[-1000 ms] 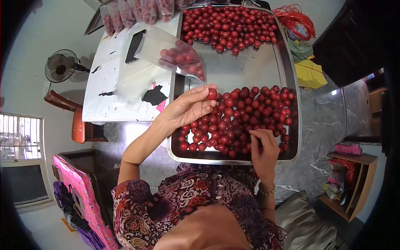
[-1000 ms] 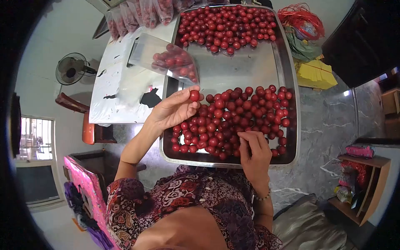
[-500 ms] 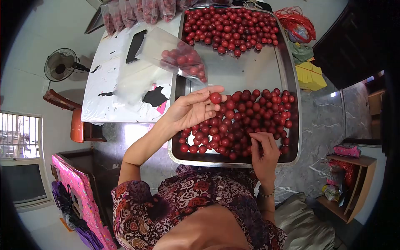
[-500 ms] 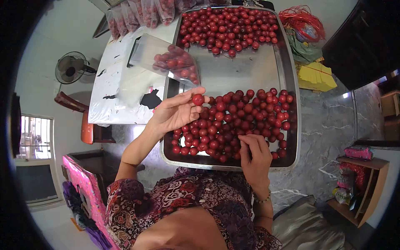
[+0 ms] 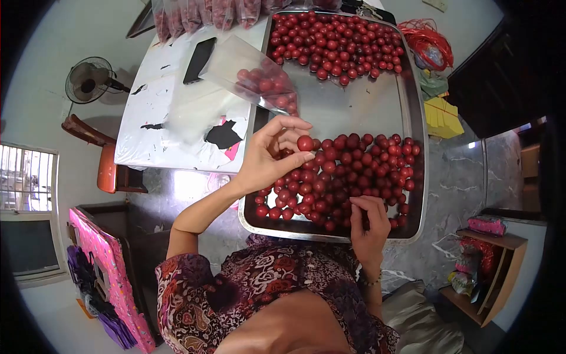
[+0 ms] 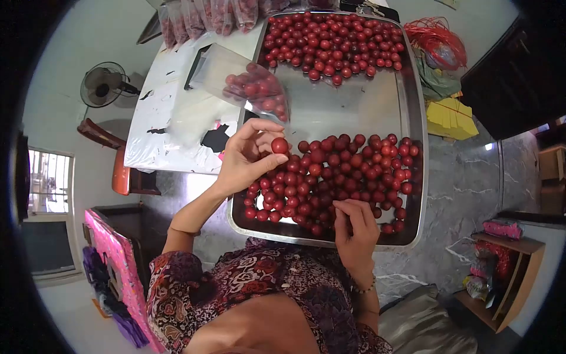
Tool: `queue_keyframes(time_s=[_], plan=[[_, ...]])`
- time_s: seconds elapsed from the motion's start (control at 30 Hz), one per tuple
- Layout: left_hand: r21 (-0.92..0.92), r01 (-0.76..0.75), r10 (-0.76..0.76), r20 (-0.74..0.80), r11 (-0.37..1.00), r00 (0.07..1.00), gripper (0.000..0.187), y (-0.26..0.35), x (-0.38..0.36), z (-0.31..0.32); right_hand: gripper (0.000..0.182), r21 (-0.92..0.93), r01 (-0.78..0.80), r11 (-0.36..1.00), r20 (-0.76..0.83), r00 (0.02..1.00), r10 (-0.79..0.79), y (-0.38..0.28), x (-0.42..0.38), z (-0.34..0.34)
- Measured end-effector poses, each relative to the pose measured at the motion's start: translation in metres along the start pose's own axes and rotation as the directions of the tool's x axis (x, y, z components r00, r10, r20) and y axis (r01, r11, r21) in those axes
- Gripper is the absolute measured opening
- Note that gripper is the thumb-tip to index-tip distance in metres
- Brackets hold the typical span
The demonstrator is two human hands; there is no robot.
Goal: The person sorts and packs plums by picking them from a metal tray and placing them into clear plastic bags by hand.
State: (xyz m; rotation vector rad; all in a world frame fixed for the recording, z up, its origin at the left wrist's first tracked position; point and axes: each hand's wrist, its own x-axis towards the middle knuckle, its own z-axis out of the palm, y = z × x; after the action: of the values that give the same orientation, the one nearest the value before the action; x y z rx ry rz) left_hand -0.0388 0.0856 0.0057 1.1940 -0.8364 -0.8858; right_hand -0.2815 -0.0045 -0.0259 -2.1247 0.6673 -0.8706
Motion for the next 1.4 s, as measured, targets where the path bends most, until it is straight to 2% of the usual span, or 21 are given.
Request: queue_keyframes(time_s=[0.07,0.3,0.43,0.5,0.57,0.7,0.77,0.8,0.9,1.0,1.1,1.17,1.2,1.27,1.33,1.4], plan=[[0.210,-0.186,0.186,0.021,0.960,0.982,0.043,-0.004,0.000,-0.001,0.020,0.001,0.003,1.000,0.004,1.000,-0.003,-0.001,0.000,0.000],[0.282,-0.297,0.297,0.043,0.912,0.954,0.032,-0.004,0.006,0.001,0.021,-0.003,-0.013,1.000,-0.023,1.000,0.013,-0.004,-0.001,-0.001],[0.182,-0.252,0.251,0.032,0.950,0.968,0.034,-0.005,0.006,-0.001,0.020,0.001,-0.003,1.000,-0.039,0.999,0.003,-0.005,-0.001,-0.001],[0.142,-0.225,0.221,0.045,0.964,0.974,0.036,-0.003,0.005,-0.003,0.015,0.025,-0.046,0.999,-0.010,0.999,0.046,-0.007,-0.001,-0.002],[-0.137,0.006,-0.001,0.031,0.991,1.000,0.035,0.004,0.003,-0.003,0.015,0.026,-0.045,0.999,-0.006,0.999,0.045,-0.008,-0.001,-0.003],[-0.149,-0.012,0.013,0.006,0.989,1.000,0.034,0.015,0.000,-0.011,0.019,-0.007,0.001,1.000,-0.017,1.000,-0.002,-0.002,-0.002,-0.002],[-0.025,-0.097,0.097,-0.007,0.995,0.995,0.032,0.022,-0.003,-0.026,0.019,0.007,-0.003,1.000,-0.014,1.000,0.004,-0.003,-0.001,-0.002],[0.054,-0.133,0.136,-0.068,0.990,0.988,0.032,0.030,-0.005,-0.031,0.019,0.015,-0.019,1.000,-0.013,1.000,0.019,-0.004,-0.001,-0.002],[0.339,-0.304,0.367,-0.139,0.890,0.920,0.032,0.062,0.001,-0.057,0.019,0.032,-0.018,0.999,0.000,1.000,0.018,-0.005,0.000,-0.003],[0.525,-0.302,0.483,-0.248,0.796,0.840,0.031,0.090,0.018,-0.086,0.018,0.047,-0.029,0.998,0.009,1.000,0.029,-0.004,-0.001,-0.003],[0.552,-0.235,0.433,-0.260,0.800,0.863,0.031,0.103,0.041,-0.117,0.017,0.026,-0.033,0.999,0.019,0.999,0.032,-0.006,0.000,-0.004],[0.592,-0.092,0.223,-0.151,0.801,0.963,0.030,0.102,0.051,-0.136,0.018,0.029,-0.029,0.999,0.016,0.999,0.028,-0.006,0.001,-0.004],[0.592,-0.095,0.224,-0.149,0.800,0.963,0.030,0.103,0.056,-0.139,0.018,0.031,-0.027,0.999,0.013,1.000,0.026,-0.006,0.000,-0.005],[0.555,-0.001,0.039,-0.057,0.832,0.998,0.030,0.104,0.062,-0.143,0.018,0.030,-0.028,0.999,0.012,1.000,0.028,-0.007,0.001,-0.005],[0.606,0.001,0.019,-0.027,0.795,0.999,0.033,0.113,0.063,-0.140,0.018,0.029,-0.032,0.999,0.013,0.999,0.031,-0.006,0.000,-0.005],[0.637,0.069,-0.089,0.000,0.768,0.996,0.042,0.122,0.066,-0.136,0.018,0.028,-0.022,0.999,0.019,1.000,0.021,-0.005,0.000,-0.005]])
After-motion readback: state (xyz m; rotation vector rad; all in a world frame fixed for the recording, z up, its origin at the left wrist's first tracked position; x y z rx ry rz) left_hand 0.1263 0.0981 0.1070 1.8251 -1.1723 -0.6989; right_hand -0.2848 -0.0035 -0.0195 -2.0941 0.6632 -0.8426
